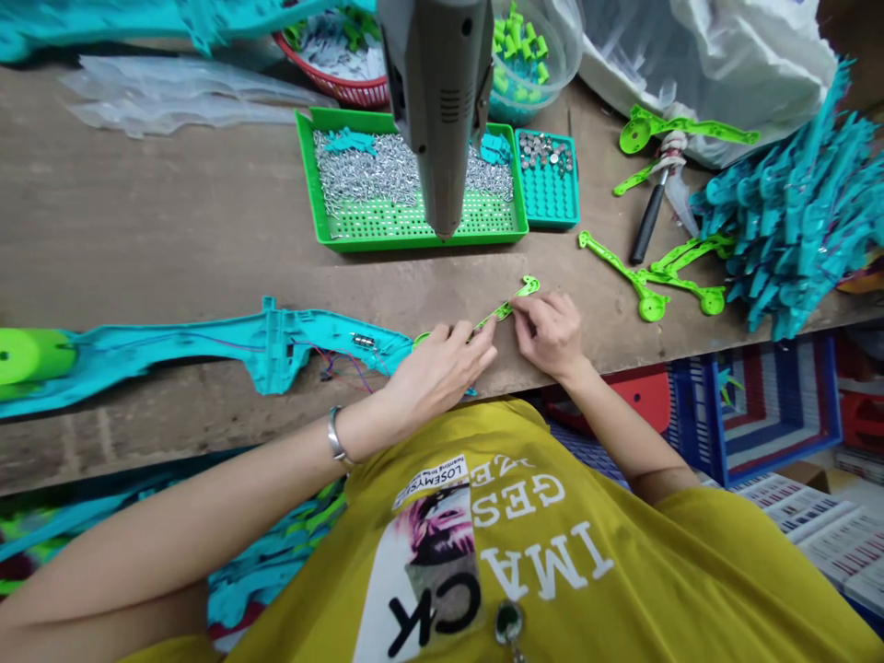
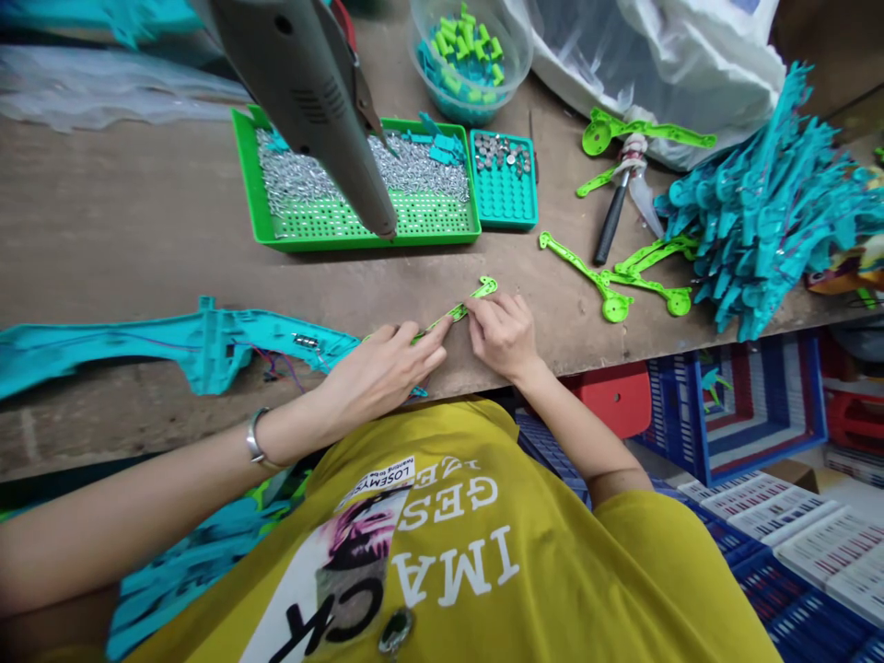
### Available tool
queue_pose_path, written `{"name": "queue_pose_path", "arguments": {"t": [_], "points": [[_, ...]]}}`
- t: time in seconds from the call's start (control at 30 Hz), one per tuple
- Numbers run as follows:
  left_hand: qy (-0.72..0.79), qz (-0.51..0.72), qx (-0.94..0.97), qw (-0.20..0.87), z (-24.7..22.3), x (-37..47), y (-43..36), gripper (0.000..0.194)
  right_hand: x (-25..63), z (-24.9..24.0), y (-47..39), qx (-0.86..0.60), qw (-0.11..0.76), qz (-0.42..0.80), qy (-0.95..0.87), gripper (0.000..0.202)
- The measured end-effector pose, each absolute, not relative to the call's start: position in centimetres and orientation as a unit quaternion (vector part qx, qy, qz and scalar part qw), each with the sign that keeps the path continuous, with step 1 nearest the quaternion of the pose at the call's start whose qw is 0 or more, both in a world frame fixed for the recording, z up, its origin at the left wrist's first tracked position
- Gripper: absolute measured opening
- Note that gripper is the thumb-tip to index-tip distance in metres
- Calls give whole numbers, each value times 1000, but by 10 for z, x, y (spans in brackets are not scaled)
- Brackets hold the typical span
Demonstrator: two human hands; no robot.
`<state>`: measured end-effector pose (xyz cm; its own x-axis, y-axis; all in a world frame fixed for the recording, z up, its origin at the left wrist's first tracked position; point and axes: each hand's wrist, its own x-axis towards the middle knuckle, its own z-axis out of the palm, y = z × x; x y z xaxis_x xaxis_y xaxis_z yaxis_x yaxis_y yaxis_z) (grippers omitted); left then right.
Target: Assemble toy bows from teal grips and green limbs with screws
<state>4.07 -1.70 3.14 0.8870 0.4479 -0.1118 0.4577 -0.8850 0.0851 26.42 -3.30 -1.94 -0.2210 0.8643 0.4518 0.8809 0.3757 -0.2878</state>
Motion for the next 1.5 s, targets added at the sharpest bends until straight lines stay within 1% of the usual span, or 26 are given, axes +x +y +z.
{"name": "queue_pose_path", "arguments": {"t": [0.07, 0.17, 0.33, 0.47, 0.6, 0.67, 0.8, 0.9, 0.97, 1.0, 1.07, 1.1, 1.17, 1.37, 1.5], "points": [[229, -55, 971, 39, 32, 41, -17, 30, 263, -21, -40, -564, 253, -33, -785, 25], [220, -68, 973, 26, 33, 41, -15, 31, 260, -24, -49, -563, 219, -18, -797, 33], [232, -44, 970, 60, 35, 40, -16, 31, 264, -22, -49, -551, 195, 15, -812, 36], [256, -34, 963, 70, 37, 33, -16, 30, 273, -8, -39, -587, 248, 103, -764, 30], [301, -4, 950, 80, 46, 24, -16, 40, 266, 12, -31, -580, 316, 140, -738, 25], [332, 24, 939, 84, 51, 21, -21, 43, 256, 20, -27, -560, 319, 170, -745, 22], [437, 86, 891, 87, 55, 23, -47, 34, 241, 29, -12, -532, 255, 277, -759, 18], [464, 107, 876, 78, 47, 31, -72, 45, 238, 28, 2, -515, 185, 330, -770, 15], [477, 107, 870, 69, 37, 38, -83, 47, 238, 26, 8, -508, 146, 348, -774, 14], [486, 108, 865, 64, 32, 41, -87, 43, 237, 25, 11, -506, 130, 356, -775, 12], [503, 113, 855, 56, 25, 45, -90, 30, 237, 24, 14, -508, 107, 369, -771, 10], [506, 118, 853, 55, 24, 47, -90, 24, 236, 24, 15, -511, 101, 373, -768, 9], [505, 130, 851, 64, 24, 49, -90, 20, 235, 23, 15, -518, 100, 379, -760, 9], [526, 172, 825, 115, 34, 42, -84, 29, 230, 24, 15, -545, 99, 382, -740, 8], [561, 203, 790, 141, 32, 27, -74, 25, 227, 28, 13, -557, 95, 369, -738, 8]]}}
